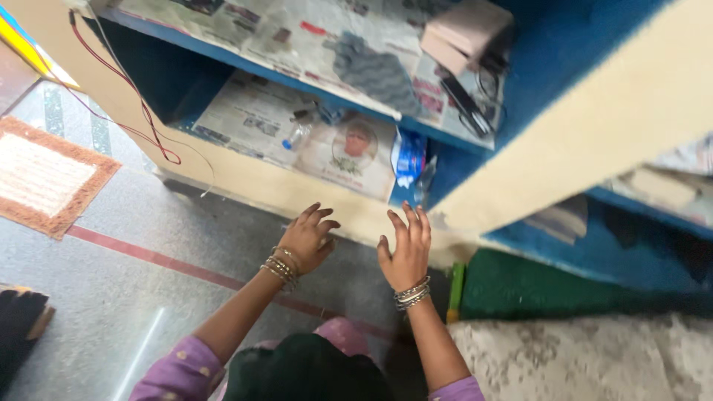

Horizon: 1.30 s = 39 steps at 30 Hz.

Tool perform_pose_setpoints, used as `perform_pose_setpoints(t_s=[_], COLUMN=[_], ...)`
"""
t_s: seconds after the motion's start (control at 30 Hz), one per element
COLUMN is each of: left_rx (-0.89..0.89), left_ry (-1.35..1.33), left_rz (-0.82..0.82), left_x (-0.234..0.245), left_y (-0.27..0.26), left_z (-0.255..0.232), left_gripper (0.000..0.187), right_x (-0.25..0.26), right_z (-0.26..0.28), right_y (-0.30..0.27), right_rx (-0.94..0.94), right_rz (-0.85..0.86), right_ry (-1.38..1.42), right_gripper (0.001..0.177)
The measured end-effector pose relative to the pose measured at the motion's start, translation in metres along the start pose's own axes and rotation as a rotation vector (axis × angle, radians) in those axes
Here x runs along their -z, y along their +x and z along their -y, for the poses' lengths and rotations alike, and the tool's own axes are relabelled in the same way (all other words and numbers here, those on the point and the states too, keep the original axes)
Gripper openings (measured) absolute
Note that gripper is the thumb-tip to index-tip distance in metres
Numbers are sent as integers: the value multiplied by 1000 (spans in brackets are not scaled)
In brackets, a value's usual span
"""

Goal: The person clears items and papers from a shelf, wipes the surface with a cloth, and organizes various items including a power strip, a remote control, and a smartphone.

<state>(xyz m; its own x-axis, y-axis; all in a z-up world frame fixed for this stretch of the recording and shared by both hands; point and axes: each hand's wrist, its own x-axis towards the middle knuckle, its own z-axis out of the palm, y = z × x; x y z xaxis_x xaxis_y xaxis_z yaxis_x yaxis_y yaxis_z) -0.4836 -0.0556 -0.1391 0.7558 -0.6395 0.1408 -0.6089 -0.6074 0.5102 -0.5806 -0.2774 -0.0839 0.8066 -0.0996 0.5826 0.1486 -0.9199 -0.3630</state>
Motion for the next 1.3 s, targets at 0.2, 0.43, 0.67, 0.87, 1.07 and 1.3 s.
perform_pose_setpoints(t_s=[0.2, 0.43, 0.67, 0.87, 1.07, 1.3], left_rx=[53, 9, -168, -224, -30, -221], left_ry=[19, -26, -42, 55, 185, 111], left_rz=[-63, -52, -268, -169, -39, -44], left_x=[15, 37, 49, 56, 67, 104], left_y=[82, 203, 276, 349, 401, 380], left_z=[50, 65, 60, 64, 114, 158], left_gripper=[38, 35, 39, 49, 29, 63], right_x=[-36, -47, -61, -68, -129, -131], right_z=[-80, -224, -259, -210, -188, -276], right_y=[106, 214, 242, 274, 308, 314], right_rx=[99, -69, -330, -307, -235, -278], right_rz=[-28, -110, 87, -4, 209, -405], right_ry=[-37, -286, -460, -167, -62, -226], right_gripper=[55, 63, 59, 55, 53, 60])
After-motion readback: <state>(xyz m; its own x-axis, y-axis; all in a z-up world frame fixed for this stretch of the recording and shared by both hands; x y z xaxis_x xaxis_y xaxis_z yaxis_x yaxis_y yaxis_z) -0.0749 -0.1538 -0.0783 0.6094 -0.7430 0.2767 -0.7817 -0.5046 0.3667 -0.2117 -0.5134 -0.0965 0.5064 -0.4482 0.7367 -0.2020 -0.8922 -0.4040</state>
